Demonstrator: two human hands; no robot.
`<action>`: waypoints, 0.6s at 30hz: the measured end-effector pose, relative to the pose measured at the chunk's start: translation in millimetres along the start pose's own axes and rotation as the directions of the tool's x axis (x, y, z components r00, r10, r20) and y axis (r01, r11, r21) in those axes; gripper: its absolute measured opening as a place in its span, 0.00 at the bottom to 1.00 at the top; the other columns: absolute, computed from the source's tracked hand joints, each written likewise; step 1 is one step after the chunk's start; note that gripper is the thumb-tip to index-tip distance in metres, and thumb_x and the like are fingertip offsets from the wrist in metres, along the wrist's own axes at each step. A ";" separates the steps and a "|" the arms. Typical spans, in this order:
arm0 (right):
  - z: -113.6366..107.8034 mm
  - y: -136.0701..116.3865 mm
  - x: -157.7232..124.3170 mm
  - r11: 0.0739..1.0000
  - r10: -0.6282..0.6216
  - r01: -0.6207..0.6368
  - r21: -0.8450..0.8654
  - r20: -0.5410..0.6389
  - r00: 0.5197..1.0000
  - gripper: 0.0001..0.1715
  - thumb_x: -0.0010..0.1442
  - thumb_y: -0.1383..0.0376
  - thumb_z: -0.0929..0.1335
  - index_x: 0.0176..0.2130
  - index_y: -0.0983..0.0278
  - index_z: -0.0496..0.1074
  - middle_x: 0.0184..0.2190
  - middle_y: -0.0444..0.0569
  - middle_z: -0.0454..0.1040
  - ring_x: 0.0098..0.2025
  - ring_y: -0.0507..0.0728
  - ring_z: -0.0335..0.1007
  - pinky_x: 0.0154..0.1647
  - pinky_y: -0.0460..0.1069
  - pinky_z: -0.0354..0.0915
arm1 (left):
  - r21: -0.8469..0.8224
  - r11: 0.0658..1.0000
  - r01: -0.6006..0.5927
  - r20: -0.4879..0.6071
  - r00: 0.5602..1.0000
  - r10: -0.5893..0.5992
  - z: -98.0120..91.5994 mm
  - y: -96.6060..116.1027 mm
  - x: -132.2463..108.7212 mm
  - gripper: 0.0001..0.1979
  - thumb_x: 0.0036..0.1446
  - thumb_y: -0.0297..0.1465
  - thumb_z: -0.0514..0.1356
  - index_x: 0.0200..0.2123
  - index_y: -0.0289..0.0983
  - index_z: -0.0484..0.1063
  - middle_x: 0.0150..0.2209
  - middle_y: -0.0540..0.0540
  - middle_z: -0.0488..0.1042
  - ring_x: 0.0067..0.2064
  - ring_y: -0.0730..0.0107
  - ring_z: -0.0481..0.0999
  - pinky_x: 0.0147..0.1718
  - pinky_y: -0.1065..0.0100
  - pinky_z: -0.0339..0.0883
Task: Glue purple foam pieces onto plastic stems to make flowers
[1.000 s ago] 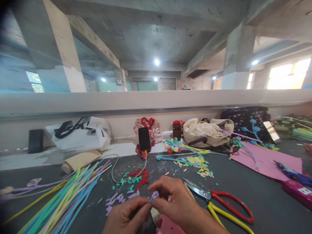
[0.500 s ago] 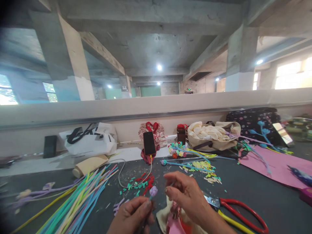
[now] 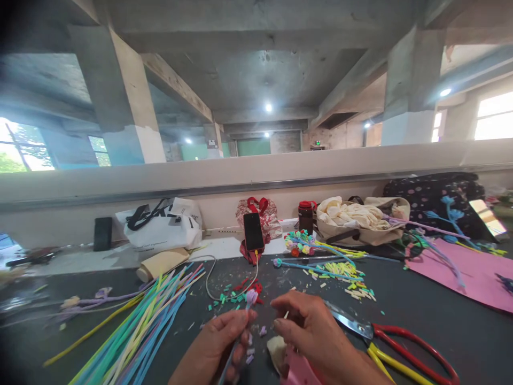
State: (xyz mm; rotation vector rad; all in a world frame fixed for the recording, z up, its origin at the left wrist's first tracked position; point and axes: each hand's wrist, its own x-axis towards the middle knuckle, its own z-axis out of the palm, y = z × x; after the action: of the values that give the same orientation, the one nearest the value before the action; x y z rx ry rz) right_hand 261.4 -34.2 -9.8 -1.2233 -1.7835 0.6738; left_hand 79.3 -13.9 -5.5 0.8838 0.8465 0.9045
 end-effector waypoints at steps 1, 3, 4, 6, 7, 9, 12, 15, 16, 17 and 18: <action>-0.5 -0.4 -0.8 1.000 -0.007 0.007 -0.028 -0.001 1.000 0.10 0.51 0.70 0.65 0.36 0.63 0.72 0.25 0.43 0.71 0.23 0.50 0.65 0.22 0.42 0.61 | -0.014 1.000 0.003 -0.014 1.000 -0.004 -0.4 3.0 -1.3 0.15 0.40 0.37 0.65 0.29 0.32 0.71 0.16 0.54 0.65 0.12 0.85 0.59 0.10 0.81 0.50; -2.1 -1.7 -1.6 0.996 -0.020 0.020 -0.083 0.009 1.000 0.11 0.51 0.69 0.65 0.36 0.63 0.72 0.26 0.43 0.72 0.24 0.50 0.66 0.24 0.43 0.61 | -0.046 0.999 -0.001 -0.025 1.000 0.000 -1.4 9.2 -3.2 0.12 0.39 0.33 0.66 0.27 0.33 0.70 0.16 0.55 0.66 0.13 0.85 0.61 0.10 0.82 0.51; -2.8 -2.2 -1.3 0.994 -0.025 0.026 -0.105 0.017 1.000 0.10 0.51 0.69 0.65 0.36 0.63 0.72 0.26 0.44 0.72 0.25 0.50 0.67 0.25 0.43 0.61 | -0.064 0.998 -0.002 -0.034 0.999 0.000 -2.2 12.0 -3.5 0.10 0.39 0.31 0.65 0.25 0.33 0.69 0.17 0.55 0.67 0.13 0.85 0.61 0.10 0.82 0.52; -3.4 -1.8 0.3 0.990 -0.037 0.041 -0.132 0.032 0.999 0.10 0.52 0.68 0.65 0.36 0.62 0.73 0.26 0.44 0.73 0.26 0.51 0.67 0.27 0.44 0.62 | -0.084 0.996 -0.007 -0.037 0.999 0.004 -4.0 16.5 -3.2 0.08 0.41 0.30 0.65 0.25 0.34 0.68 0.17 0.54 0.67 0.14 0.84 0.63 0.11 0.82 0.54; -3.1 -0.7 1.5 0.989 -0.047 0.052 -0.135 0.037 0.998 0.10 0.53 0.68 0.64 0.36 0.62 0.73 0.27 0.44 0.73 0.28 0.52 0.68 0.28 0.44 0.62 | -0.081 0.997 -0.016 -0.038 0.999 0.013 -5.0 18.1 -2.9 0.07 0.41 0.29 0.64 0.25 0.34 0.68 0.17 0.54 0.67 0.15 0.84 0.63 0.11 0.82 0.54; -2.1 2.6 3.7 0.991 -0.055 0.059 -0.121 0.034 0.998 0.11 0.54 0.68 0.63 0.36 0.61 0.73 0.29 0.45 0.74 0.30 0.52 0.69 0.30 0.45 0.63 | -0.072 0.997 -0.038 -0.034 0.999 0.036 -7.0 20.6 -2.4 0.06 0.42 0.29 0.63 0.26 0.33 0.69 0.18 0.54 0.68 0.16 0.83 0.65 0.12 0.82 0.56; -1.7 5.6 6.4 0.992 -0.022 0.027 -0.120 0.045 0.999 0.10 0.54 0.69 0.62 0.32 0.62 0.73 0.27 0.44 0.72 0.26 0.51 0.69 0.27 0.44 0.63 | -0.084 0.994 -0.068 -0.042 0.997 0.064 -9.7 24.3 -2.6 0.06 0.43 0.29 0.63 0.26 0.33 0.69 0.19 0.53 0.69 0.17 0.83 0.66 0.12 0.82 0.56; -3.5 0.2 8.9 0.980 -0.009 0.034 -0.196 0.130 0.991 0.10 0.52 0.71 0.63 0.28 0.63 0.73 0.24 0.43 0.72 0.25 0.50 0.68 0.25 0.42 0.62 | -0.113 0.987 -0.110 -0.066 0.992 0.103 -12.4 29.1 -3.3 0.06 0.43 0.30 0.63 0.25 0.33 0.69 0.19 0.53 0.69 0.17 0.83 0.65 0.12 0.82 0.55; -3.6 -3.2 10.1 0.972 -0.004 0.043 -0.230 0.168 0.986 0.10 0.52 0.71 0.63 0.28 0.63 0.73 0.23 0.42 0.72 0.25 0.50 0.68 0.25 0.42 0.61 | -0.121 0.985 -0.126 -0.072 0.990 0.118 -13.3 30.6 -3.6 0.07 0.42 0.30 0.63 0.25 0.33 0.69 0.19 0.54 0.68 0.17 0.84 0.64 0.12 0.82 0.55; -3.1 -6.9 11.5 0.963 0.000 0.055 -0.265 0.205 0.979 0.11 0.52 0.72 0.63 0.29 0.63 0.74 0.23 0.42 0.72 0.24 0.50 0.67 0.24 0.42 0.60 | -0.125 0.982 -0.140 -0.077 0.988 0.131 -14.3 31.8 -3.7 0.07 0.43 0.30 0.63 0.25 0.33 0.69 0.19 0.54 0.68 0.16 0.84 0.64 0.12 0.82 0.54; -1.6 -10.4 13.3 0.950 0.000 0.076 -0.303 0.242 0.970 0.11 0.52 0.71 0.63 0.29 0.63 0.74 0.23 0.42 0.73 0.24 0.50 0.68 0.24 0.42 0.60 | -0.126 0.980 -0.151 -0.077 0.987 0.142 -15.2 32.6 -3.8 0.07 0.43 0.30 0.63 0.25 0.33 0.68 0.19 0.54 0.68 0.16 0.84 0.64 0.12 0.82 0.54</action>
State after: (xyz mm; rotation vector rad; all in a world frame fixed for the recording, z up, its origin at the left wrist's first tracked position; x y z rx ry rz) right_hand 255.8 -25.9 3.9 -1.3546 -2.1730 0.5496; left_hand 55.2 -2.0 18.6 0.8114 0.7774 1.1124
